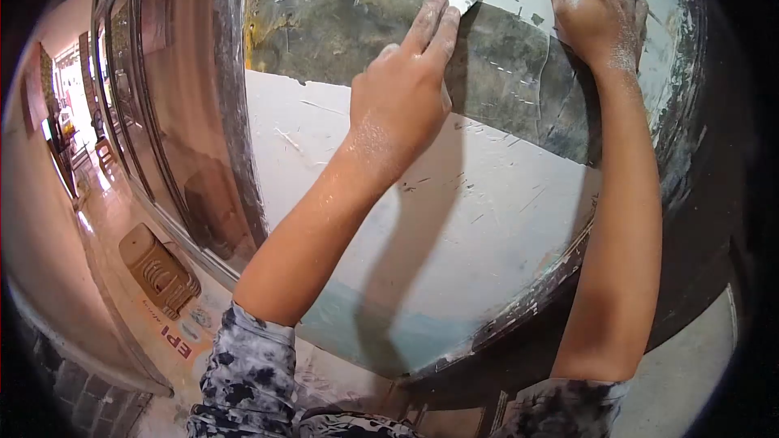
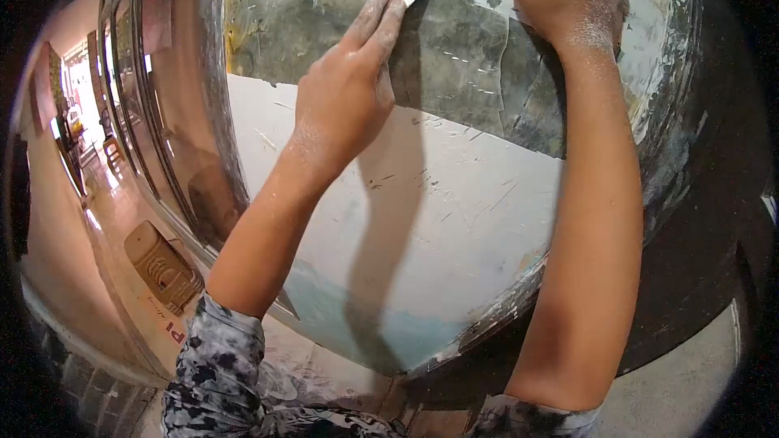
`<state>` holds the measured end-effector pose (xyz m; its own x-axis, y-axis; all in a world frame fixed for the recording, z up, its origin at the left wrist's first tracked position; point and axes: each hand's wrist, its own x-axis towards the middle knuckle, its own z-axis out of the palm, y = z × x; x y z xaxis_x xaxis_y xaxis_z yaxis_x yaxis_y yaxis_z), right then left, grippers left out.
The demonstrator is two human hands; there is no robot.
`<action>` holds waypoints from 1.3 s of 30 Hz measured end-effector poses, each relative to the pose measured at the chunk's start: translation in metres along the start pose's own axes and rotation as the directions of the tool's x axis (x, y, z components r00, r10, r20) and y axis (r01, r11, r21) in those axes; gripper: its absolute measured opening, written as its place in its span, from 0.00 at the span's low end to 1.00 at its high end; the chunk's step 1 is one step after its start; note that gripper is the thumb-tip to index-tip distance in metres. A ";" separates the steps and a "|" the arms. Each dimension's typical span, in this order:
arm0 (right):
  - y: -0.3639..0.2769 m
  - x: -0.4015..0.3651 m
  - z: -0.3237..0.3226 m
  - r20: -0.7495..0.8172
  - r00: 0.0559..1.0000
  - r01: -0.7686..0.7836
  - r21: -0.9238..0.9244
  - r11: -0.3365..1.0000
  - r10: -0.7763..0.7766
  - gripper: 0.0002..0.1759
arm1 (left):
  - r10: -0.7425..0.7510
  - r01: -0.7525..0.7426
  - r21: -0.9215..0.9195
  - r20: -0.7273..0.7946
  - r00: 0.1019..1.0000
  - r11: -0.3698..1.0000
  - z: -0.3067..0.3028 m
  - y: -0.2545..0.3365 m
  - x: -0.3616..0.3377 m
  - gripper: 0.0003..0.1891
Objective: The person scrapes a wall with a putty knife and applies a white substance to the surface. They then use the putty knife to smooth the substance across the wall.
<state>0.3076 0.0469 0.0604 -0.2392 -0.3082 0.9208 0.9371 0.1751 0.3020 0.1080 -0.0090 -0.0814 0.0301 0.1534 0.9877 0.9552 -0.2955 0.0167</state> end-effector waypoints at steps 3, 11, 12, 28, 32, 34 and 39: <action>0.001 -0.001 0.000 -0.013 1.000 0.009 -0.016 1.000 -0.009 0.29 | -0.040 0.042 -0.030 0.073 0.997 0.999 -0.001 0.008 -0.015 0.35; 0.003 -0.005 -0.001 -0.023 1.000 -0.009 0.036 0.999 0.010 0.28 | -0.007 0.010 -0.047 0.072 0.997 0.999 0.009 0.006 -0.020 0.40; 0.004 -0.004 -0.001 -0.025 1.000 -0.011 0.035 0.999 0.012 0.28 | -0.004 0.007 -0.047 0.071 0.997 0.999 0.011 0.004 -0.020 0.40; 0.002 -0.003 -0.001 -0.011 1.000 -0.008 0.015 1.000 0.008 0.29 | -0.137 0.146 -0.039 0.179 0.974 0.988 -0.011 0.006 -0.018 0.36; 0.004 -0.003 0.003 -0.040 0.999 0.002 -0.008 1.000 -0.002 0.28 | -0.128 0.134 -0.026 0.156 0.979 0.991 -0.006 0.002 -0.016 0.35; 0.001 -0.003 0.000 -0.017 1.000 -0.024 0.031 0.999 0.024 0.28 | -0.103 0.107 -0.026 0.128 0.986 0.994 -0.006 0.002 -0.011 0.34; 0.001 -0.003 -0.001 -0.029 0.999 -0.013 0.013 1.000 0.014 0.28 | -0.073 0.078 -0.048 0.103 0.992 0.996 0.000 -0.002 -0.012 0.33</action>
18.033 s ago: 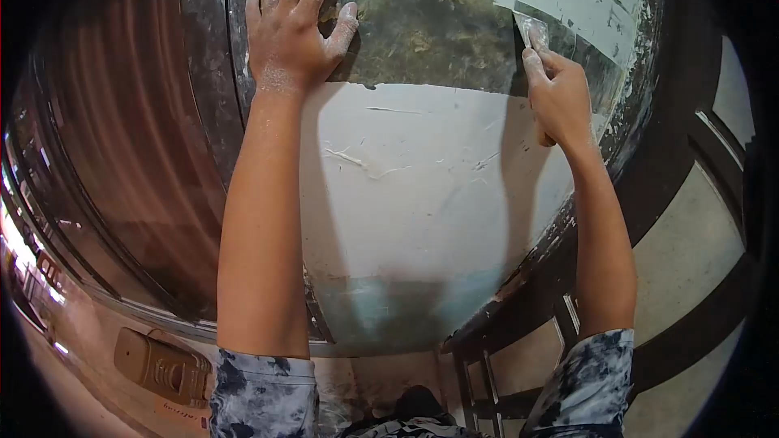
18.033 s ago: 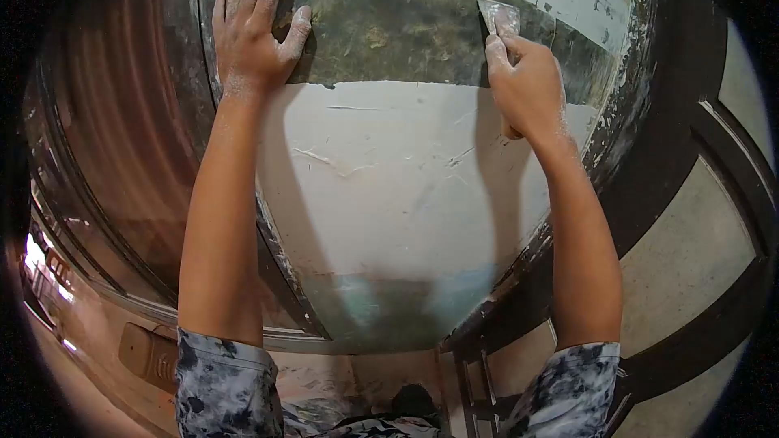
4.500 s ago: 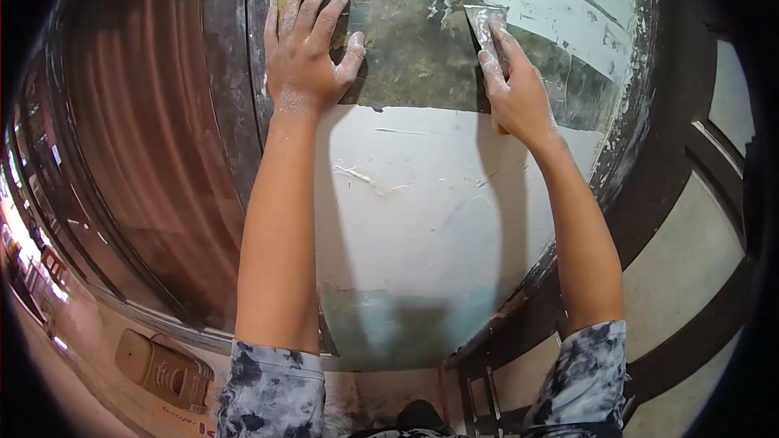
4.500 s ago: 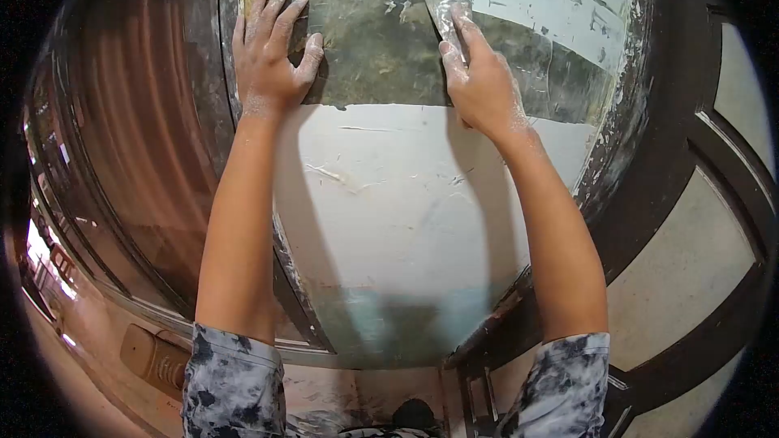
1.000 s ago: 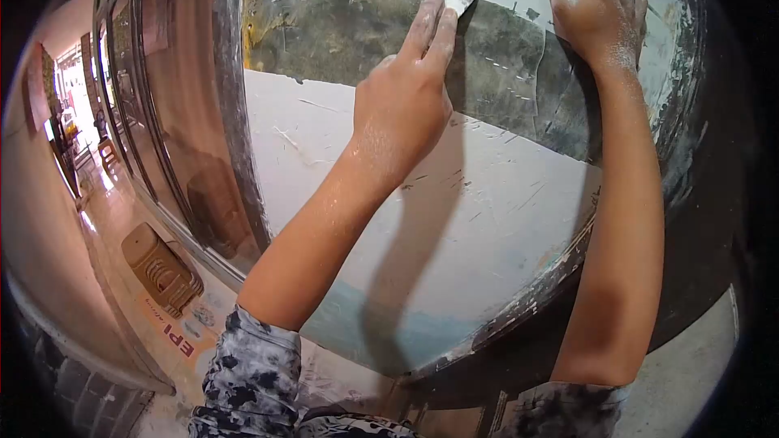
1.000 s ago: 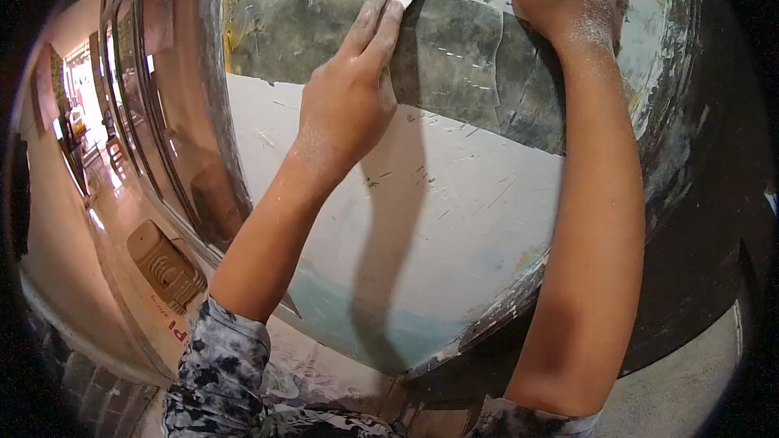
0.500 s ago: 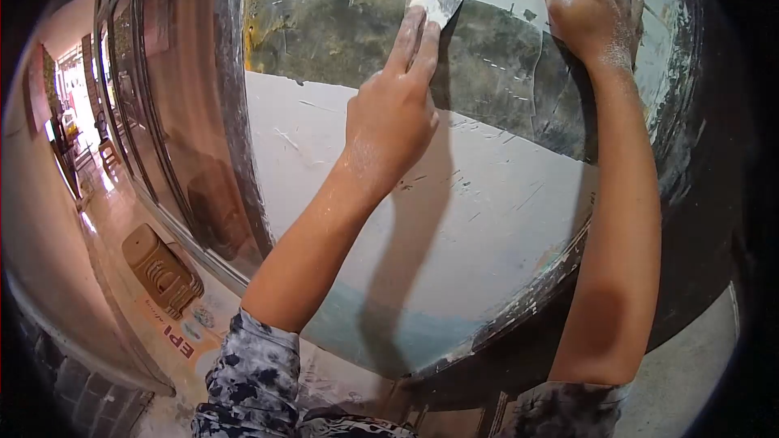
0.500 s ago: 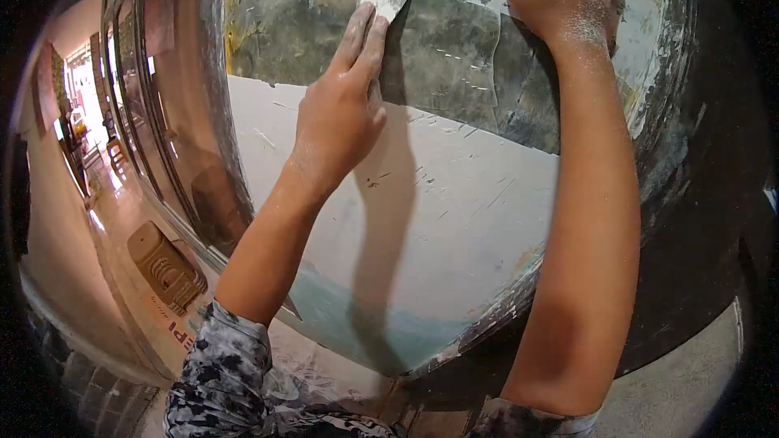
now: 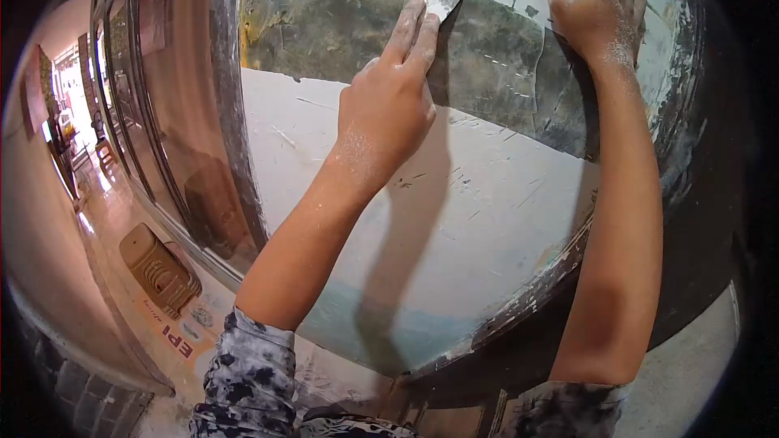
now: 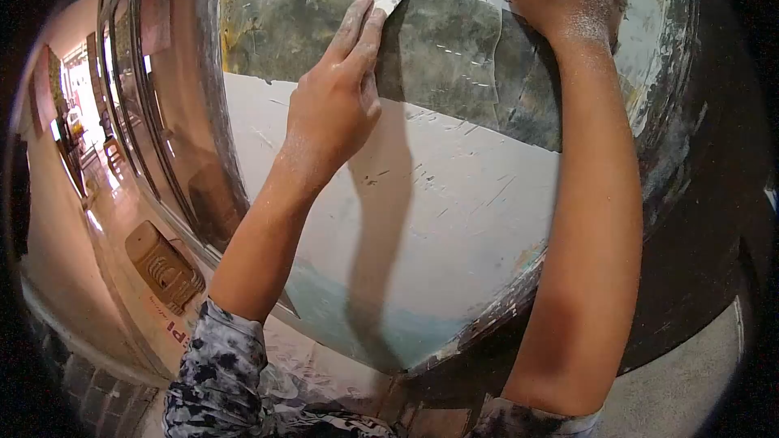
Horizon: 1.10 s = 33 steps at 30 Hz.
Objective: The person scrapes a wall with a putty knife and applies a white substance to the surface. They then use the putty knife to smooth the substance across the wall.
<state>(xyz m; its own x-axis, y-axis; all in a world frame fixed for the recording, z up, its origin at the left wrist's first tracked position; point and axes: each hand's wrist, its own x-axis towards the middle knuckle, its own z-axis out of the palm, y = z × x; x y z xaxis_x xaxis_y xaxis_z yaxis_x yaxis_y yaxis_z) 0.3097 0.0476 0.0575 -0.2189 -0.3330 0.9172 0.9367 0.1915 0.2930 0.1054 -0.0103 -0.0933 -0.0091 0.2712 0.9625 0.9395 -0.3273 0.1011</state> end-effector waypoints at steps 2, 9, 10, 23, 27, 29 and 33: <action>0.003 -0.001 0.003 0.001 1.000 0.002 -0.005 1.000 -0.002 0.28 | 0.014 -0.014 -0.003 -0.014 1.000 1.000 0.001 0.000 0.002 0.33; -0.001 0.000 0.001 0.000 1.000 0.002 -0.008 1.000 -0.002 0.28 | 0.000 0.000 0.029 0.004 1.000 1.000 -0.001 0.001 0.004 0.34; 0.000 -0.001 0.001 0.001 1.000 0.000 -0.007 1.000 0.000 0.28 | 0.009 -0.009 0.018 -0.005 1.000 1.000 -0.002 0.001 0.004 0.35; -0.003 0.001 -0.003 0.018 0.999 -0.027 0.009 1.000 0.027 0.28 | 0.000 0.000 0.006 -0.011 1.000 1.000 0.004 0.002 0.005 0.37; -0.001 -0.001 -0.002 0.000 1.000 -0.016 0.011 1.000 0.016 0.28 | 0.018 -0.017 0.020 -0.013 1.000 1.000 0.007 -0.001 0.000 0.37; 0.000 0.000 -0.003 0.001 1.000 -0.014 0.016 1.000 0.014 0.28 | 0.052 -0.051 0.025 -0.045 0.998 0.998 0.011 -0.003 -0.002 0.37; -0.001 -0.001 -0.001 -0.013 1.000 -0.008 -0.004 1.000 0.008 0.28 | -0.006 0.006 0.013 0.008 1.000 1.000 0.002 0.004 0.007 0.37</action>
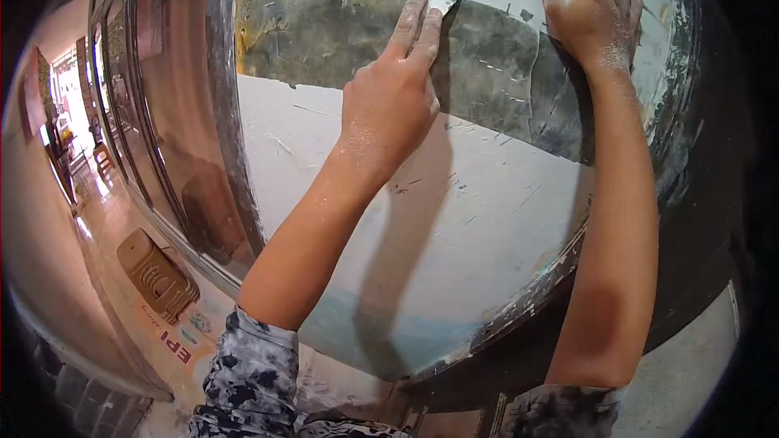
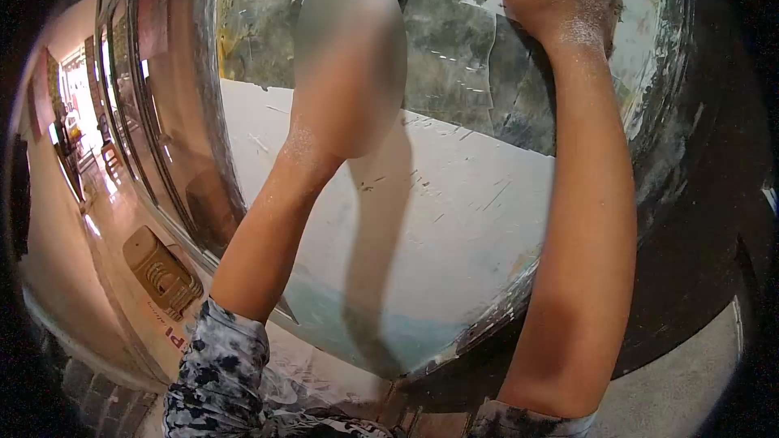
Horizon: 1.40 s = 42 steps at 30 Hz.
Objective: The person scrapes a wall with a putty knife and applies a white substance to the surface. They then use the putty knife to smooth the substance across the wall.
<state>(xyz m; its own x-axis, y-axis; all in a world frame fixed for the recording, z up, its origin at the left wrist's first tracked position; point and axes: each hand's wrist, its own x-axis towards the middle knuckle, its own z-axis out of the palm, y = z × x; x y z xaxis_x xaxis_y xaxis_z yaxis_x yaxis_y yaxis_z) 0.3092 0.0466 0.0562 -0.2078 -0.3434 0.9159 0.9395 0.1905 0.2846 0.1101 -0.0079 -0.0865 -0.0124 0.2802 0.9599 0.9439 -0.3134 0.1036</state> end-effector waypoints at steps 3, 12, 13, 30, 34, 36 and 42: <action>-0.003 0.001 -0.003 0.013 1.000 -0.011 0.028 1.000 0.011 0.28 | 0.008 -0.008 -0.005 -0.013 1.000 1.000 0.006 -0.004 -0.005 0.37; 0.007 0.001 0.003 0.015 0.999 0.037 -0.004 0.999 -0.037 0.27 | 0.043 -0.042 0.018 -0.074 0.996 0.999 0.008 -0.002 0.011 0.39; 0.006 0.002 0.003 0.011 0.999 0.039 -0.007 0.999 -0.038 0.27 | 0.038 -0.038 0.000 -0.081 0.996 0.999 0.008 -0.002 0.016 0.39; 0.000 0.001 -0.001 0.014 1.000 -0.010 0.027 1.000 0.010 0.27 | -0.015 0.014 0.035 0.042 0.999 0.999 -0.018 -0.003 0.078 0.36; 0.001 0.004 -0.003 0.034 0.999 -0.010 0.031 0.999 0.009 0.27 | -0.019 0.019 -0.014 -0.019 1.000 1.000 -0.014 0.001 0.049 0.34; 0.000 0.002 0.000 -0.016 1.000 0.008 0.008 1.000 -0.008 0.27 | -0.011 0.011 -0.010 -0.054 0.998 1.000 -0.012 0.000 0.060 0.34; -0.001 0.002 -0.002 0.006 1.000 -0.015 0.021 1.000 0.015 0.27 | -0.053 0.053 -0.004 -0.044 0.998 0.999 -0.011 -0.008 0.051 0.33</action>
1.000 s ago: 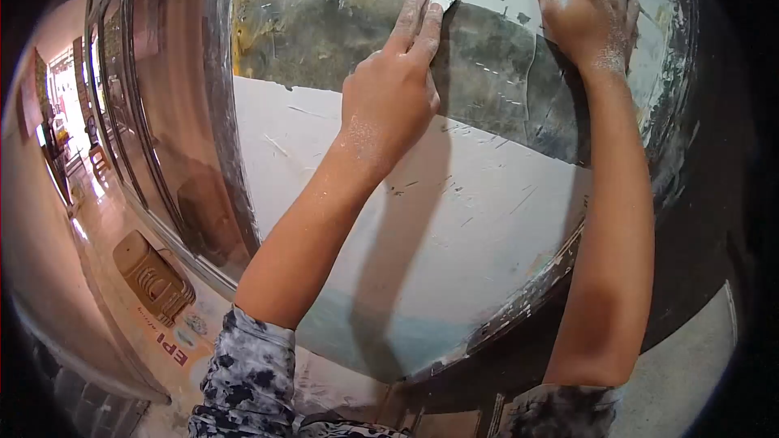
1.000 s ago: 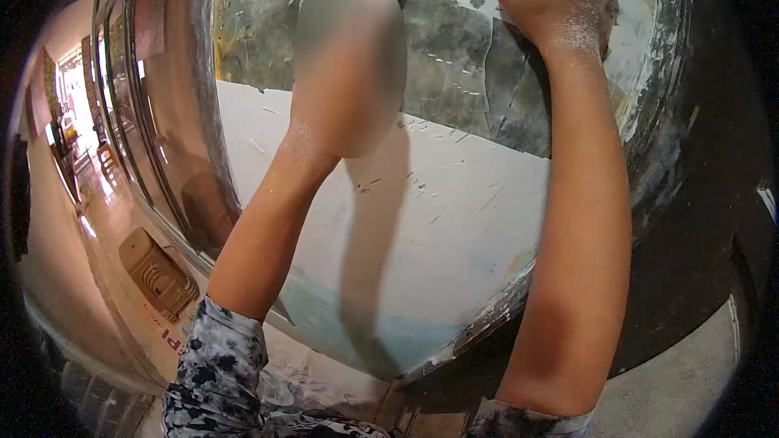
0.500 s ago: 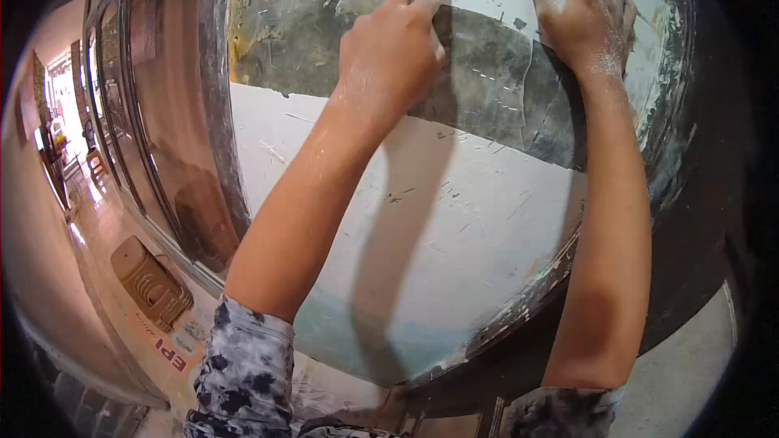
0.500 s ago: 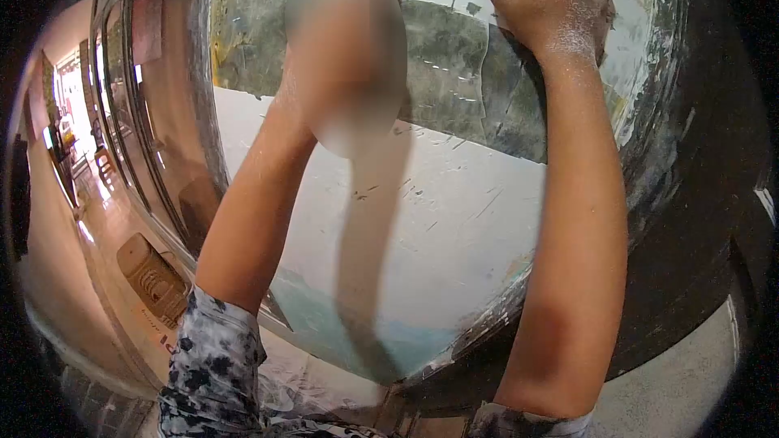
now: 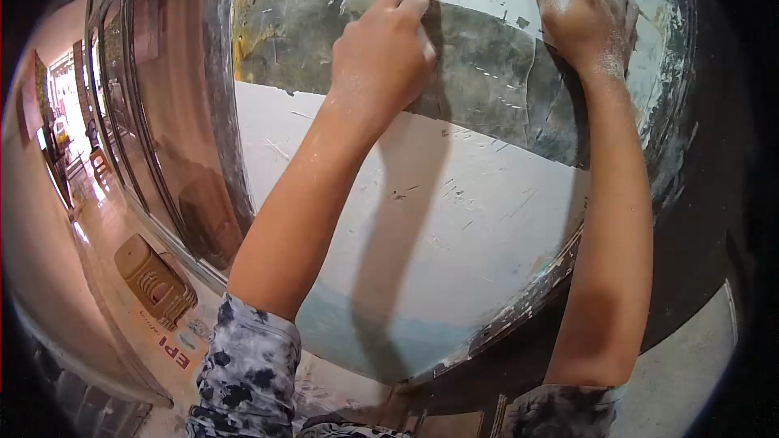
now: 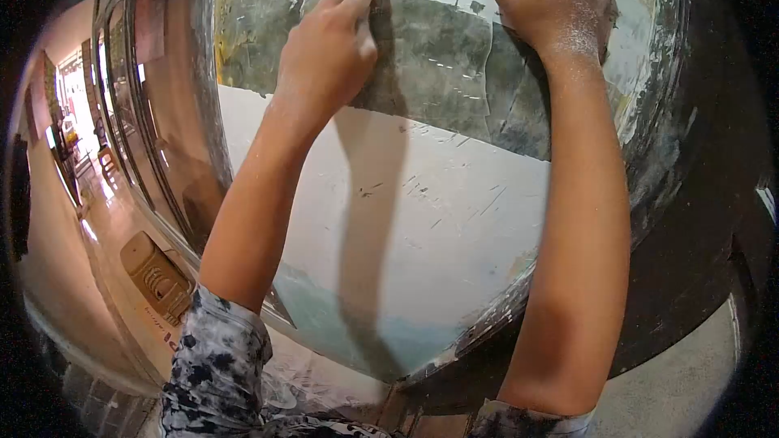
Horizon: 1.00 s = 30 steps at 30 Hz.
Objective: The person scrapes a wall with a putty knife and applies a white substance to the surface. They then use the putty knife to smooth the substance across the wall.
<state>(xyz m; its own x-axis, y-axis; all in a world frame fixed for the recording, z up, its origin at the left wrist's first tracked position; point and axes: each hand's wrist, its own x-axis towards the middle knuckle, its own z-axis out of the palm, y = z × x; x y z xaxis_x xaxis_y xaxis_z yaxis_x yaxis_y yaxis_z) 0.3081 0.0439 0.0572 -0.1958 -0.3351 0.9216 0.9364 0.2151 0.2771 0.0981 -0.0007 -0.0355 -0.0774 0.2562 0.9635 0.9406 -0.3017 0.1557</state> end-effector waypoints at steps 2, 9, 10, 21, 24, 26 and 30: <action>0.000 0.000 -0.001 0.001 1.000 0.003 -0.002 1.000 -0.003 0.27 | 0.073 -0.071 0.026 -0.087 0.994 0.997 0.009 -0.022 -0.007 0.33; 0.003 0.000 0.001 0.020 1.000 0.002 -0.007 1.000 -0.001 0.27 | 0.083 -0.079 0.030 -0.158 0.984 0.996 0.004 -0.037 0.002 0.30; 0.003 0.001 0.000 0.029 1.000 0.007 0.001 1.000 -0.007 0.27 | 0.098 -0.100 -0.002 -0.179 0.979 0.995 0.006 -0.040 -0.002 0.30; 0.010 0.000 0.007 -0.044 0.996 0.078 -0.042 0.996 -0.080 0.24 | 0.068 -0.069 -0.004 -0.129 0.989 0.998 -0.001 -0.048 -0.002 0.29; 0.020 0.000 0.012 0.000 0.995 0.104 -0.051 0.993 -0.104 0.25 | 0.043 -0.044 -0.011 -0.089 0.995 0.999 -0.005 -0.056 0.011 0.30; 0.019 0.001 0.009 0.016 0.994 0.106 -0.056 0.993 -0.106 0.25 | 0.093 -0.093 0.008 -0.125 0.988 0.996 -0.007 -0.062 0.015 0.31; 0.016 0.000 0.007 0.011 0.995 0.104 -0.094 0.990 -0.103 0.26 | 0.074 -0.077 -0.026 -0.101 0.992 0.997 -0.007 -0.068 0.010 0.30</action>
<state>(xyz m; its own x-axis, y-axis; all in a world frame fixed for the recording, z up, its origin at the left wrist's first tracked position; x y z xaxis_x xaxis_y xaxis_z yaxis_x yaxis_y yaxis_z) 0.3209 0.0532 0.0637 -0.2945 -0.3457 0.8909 0.9343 0.0919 0.3445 0.0311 0.0154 -0.0353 -0.0401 0.1394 0.9894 0.9348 -0.3446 0.0864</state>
